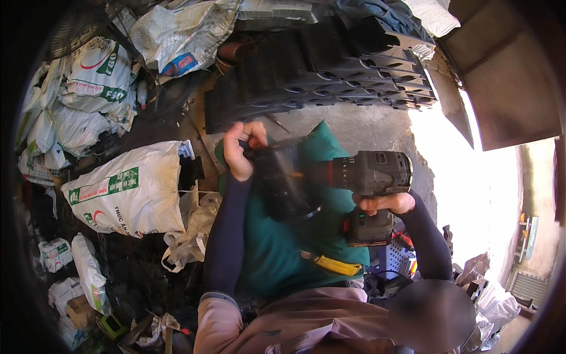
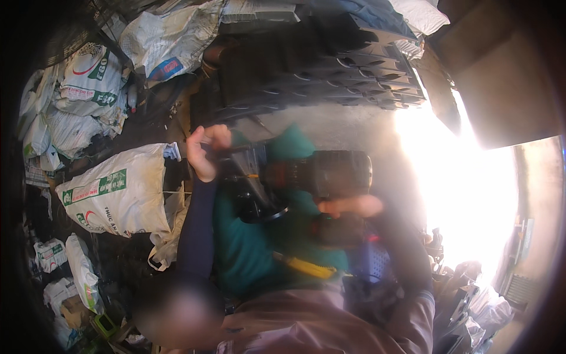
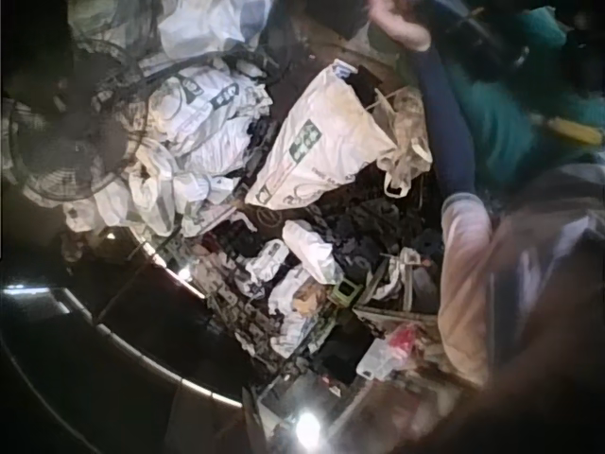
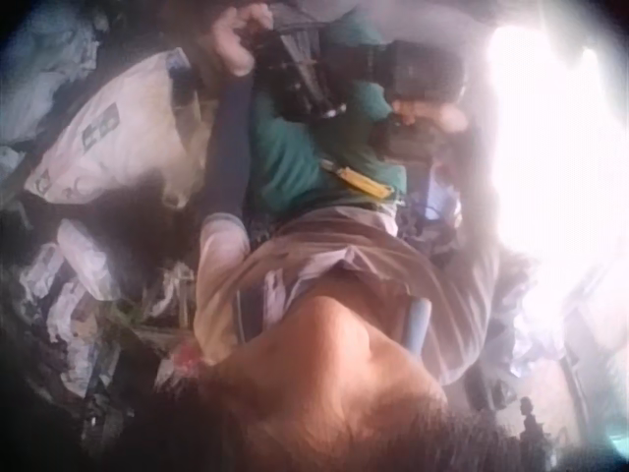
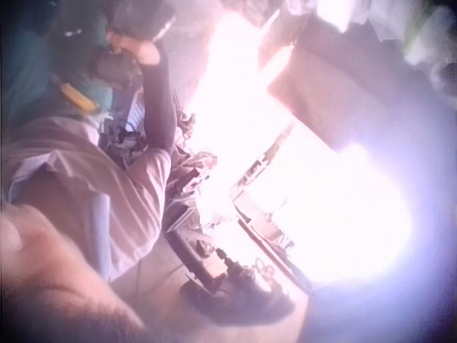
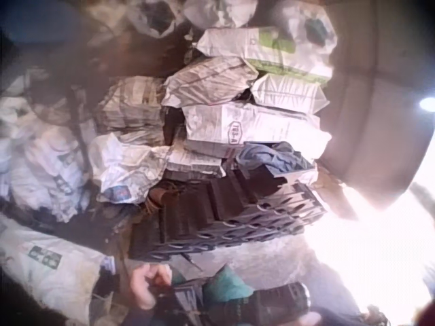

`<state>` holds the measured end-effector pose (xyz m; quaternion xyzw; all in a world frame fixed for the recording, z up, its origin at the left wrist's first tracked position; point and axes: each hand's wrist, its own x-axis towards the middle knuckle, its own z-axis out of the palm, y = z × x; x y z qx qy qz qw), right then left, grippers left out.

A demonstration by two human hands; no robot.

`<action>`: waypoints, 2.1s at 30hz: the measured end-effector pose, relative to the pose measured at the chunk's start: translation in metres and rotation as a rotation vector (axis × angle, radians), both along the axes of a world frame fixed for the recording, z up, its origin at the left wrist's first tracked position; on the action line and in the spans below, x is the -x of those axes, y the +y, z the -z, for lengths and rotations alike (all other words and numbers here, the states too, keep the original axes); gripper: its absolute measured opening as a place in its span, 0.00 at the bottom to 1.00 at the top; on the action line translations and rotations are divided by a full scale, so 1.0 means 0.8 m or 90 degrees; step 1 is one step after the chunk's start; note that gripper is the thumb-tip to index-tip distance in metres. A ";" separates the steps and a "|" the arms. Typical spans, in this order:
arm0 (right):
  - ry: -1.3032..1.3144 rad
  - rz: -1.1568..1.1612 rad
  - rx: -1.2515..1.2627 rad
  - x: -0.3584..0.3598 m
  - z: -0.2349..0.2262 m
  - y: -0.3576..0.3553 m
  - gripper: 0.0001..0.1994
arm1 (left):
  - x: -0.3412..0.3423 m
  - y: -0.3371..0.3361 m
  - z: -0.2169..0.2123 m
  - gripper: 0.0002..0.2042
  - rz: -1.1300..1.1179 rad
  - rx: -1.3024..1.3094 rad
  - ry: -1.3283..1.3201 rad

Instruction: The person uses a cordless drill to make holes in black plastic parts while sitting on the floor. They repeatedly position the parts on a green cloth, drill, and then move the parts aside.

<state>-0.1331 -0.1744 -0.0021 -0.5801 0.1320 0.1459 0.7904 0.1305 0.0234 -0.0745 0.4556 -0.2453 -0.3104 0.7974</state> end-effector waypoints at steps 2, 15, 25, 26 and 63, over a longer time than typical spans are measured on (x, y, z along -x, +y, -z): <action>0.014 0.003 0.029 0.002 0.001 0.001 0.17 | -0.004 0.001 0.001 0.29 0.023 0.014 -0.021; 0.046 0.013 0.048 0.002 -0.002 0.001 0.23 | -0.002 -0.002 -0.003 0.29 0.020 0.002 0.003; 0.020 0.064 -0.057 -0.006 0.003 0.002 0.27 | -0.006 -0.007 -0.005 0.28 -0.073 -0.042 0.031; 0.001 0.091 -0.056 -0.002 0.000 0.003 0.27 | -0.005 -0.006 -0.008 0.28 -0.135 -0.070 0.025; -0.177 0.321 0.380 0.044 -0.009 -0.005 0.24 | 0.169 0.049 -0.029 0.21 -0.170 -0.603 -0.389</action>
